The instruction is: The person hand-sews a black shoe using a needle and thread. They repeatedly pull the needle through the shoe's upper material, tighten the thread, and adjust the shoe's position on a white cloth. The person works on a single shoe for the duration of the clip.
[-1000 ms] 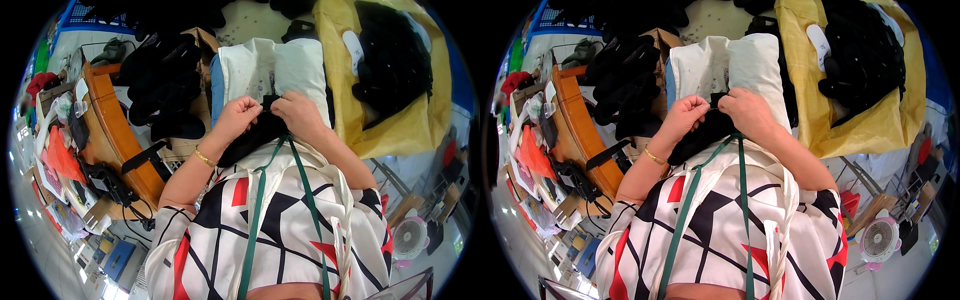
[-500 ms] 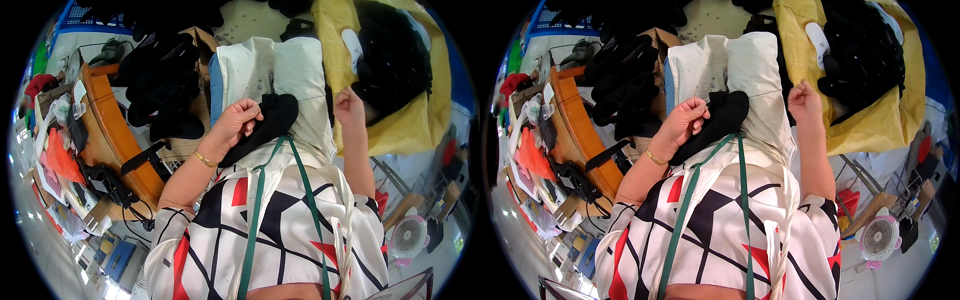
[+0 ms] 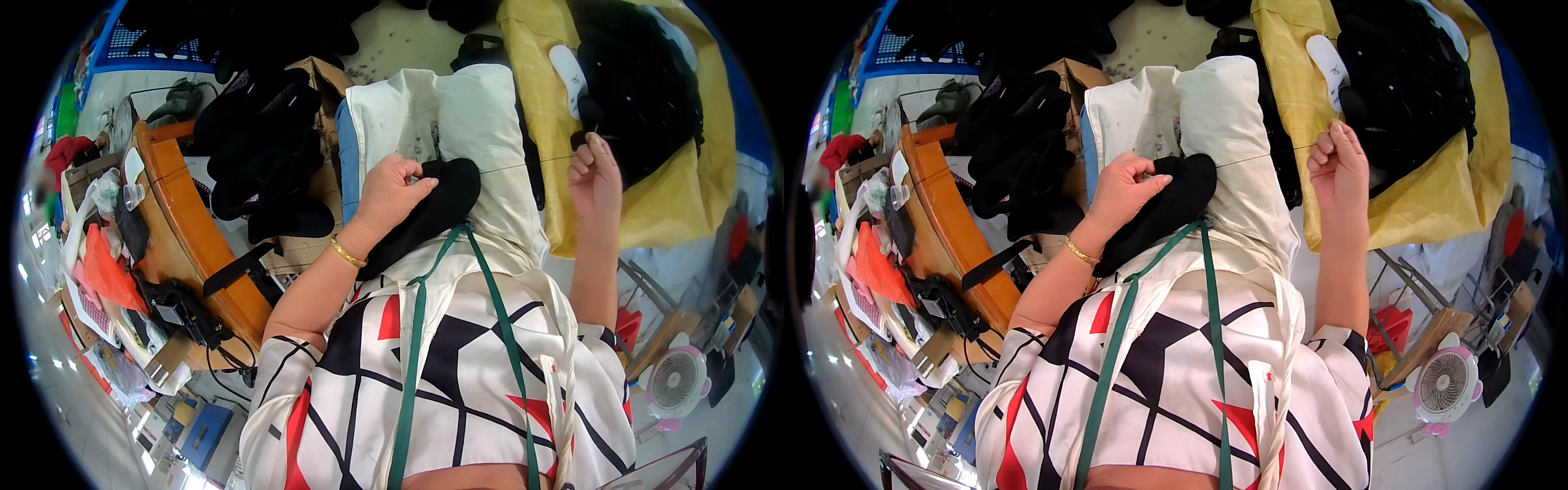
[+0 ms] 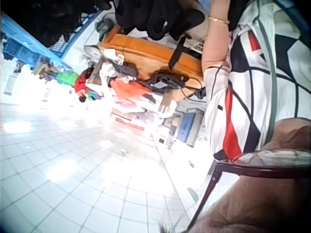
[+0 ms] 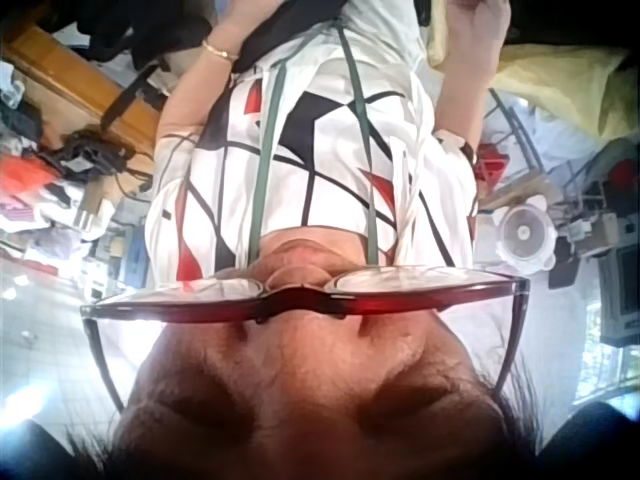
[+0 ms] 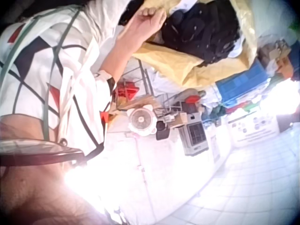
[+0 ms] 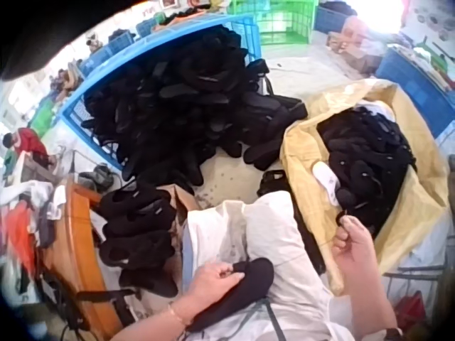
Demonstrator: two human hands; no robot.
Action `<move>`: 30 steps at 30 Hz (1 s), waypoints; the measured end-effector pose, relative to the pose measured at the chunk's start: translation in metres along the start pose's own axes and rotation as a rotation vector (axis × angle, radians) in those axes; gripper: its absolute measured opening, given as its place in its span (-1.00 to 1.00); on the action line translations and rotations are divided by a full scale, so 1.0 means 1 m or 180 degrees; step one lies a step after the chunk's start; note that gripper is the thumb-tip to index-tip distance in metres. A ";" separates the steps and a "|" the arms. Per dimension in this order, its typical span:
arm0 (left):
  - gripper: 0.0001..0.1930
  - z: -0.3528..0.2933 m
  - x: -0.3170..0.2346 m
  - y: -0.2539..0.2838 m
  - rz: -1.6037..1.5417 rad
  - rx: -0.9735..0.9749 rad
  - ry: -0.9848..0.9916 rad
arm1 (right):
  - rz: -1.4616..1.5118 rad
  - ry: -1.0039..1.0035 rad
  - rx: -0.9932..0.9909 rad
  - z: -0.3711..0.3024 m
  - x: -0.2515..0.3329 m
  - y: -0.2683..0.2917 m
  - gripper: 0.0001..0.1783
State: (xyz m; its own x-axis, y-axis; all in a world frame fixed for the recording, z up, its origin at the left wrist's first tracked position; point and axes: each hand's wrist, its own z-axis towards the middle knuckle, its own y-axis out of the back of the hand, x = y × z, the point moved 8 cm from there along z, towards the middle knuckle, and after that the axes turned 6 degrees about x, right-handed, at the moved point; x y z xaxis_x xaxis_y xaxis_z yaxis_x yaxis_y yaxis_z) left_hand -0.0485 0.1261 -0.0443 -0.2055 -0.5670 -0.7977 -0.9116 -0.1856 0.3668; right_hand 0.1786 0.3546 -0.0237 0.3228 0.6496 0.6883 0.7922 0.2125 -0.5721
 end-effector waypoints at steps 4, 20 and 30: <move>-0.74 0.001 -0.001 0.000 0.0262 -0.0253 -0.0568 | 0.0594 0.0633 0.0743 -0.036 0.062 -0.046 -0.85; -0.57 0.000 -0.043 -0.029 0.1092 0.0613 -0.0224 | 0.0816 0.0173 0.4979 -0.138 0.097 -0.149 -0.89; -0.88 -0.020 0.011 -0.035 -0.3639 0.1379 0.1050 | -0.3573 -0.1668 0.0443 -0.044 -0.025 0.064 -0.91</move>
State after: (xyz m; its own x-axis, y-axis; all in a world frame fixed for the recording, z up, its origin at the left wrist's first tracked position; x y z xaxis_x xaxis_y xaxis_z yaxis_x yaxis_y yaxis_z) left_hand -0.0120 0.1108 -0.0560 0.8154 -0.4411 -0.3749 -0.5639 -0.4586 -0.6868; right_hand 0.2438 0.3194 -0.0575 -0.7668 0.2653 0.5845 0.4247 0.8925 0.1521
